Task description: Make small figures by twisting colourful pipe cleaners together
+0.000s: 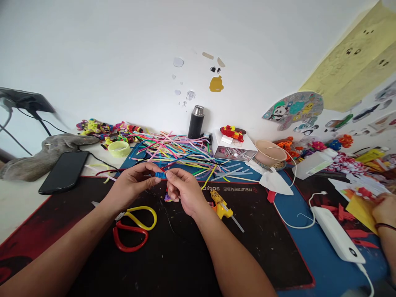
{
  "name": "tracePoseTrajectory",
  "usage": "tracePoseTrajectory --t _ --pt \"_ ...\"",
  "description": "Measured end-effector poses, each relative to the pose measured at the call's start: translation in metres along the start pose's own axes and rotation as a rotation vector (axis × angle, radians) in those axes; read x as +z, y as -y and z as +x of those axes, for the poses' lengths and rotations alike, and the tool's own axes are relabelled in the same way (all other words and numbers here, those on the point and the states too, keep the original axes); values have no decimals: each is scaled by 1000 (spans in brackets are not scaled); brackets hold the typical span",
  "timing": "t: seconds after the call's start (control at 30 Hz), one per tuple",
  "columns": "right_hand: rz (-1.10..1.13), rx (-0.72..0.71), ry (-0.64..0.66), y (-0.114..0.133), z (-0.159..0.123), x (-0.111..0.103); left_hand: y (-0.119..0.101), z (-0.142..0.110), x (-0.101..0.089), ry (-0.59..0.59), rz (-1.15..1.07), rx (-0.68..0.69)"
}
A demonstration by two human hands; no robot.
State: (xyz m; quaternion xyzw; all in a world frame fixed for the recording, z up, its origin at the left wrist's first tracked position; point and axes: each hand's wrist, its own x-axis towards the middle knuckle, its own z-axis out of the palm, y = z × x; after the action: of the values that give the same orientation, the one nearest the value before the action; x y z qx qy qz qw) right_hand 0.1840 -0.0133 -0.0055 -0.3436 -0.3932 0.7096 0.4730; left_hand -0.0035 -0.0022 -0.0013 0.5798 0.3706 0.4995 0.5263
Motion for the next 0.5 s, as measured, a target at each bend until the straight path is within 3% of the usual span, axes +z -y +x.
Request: tracePoseTrajectory --t 0.3,0.5 --pt "-33 -8 -1 2 -2 4 0 -1 0 19 56 -15" --pt "-52 -129 -118 10 1 -1 7 2 -6 6 173 -50"
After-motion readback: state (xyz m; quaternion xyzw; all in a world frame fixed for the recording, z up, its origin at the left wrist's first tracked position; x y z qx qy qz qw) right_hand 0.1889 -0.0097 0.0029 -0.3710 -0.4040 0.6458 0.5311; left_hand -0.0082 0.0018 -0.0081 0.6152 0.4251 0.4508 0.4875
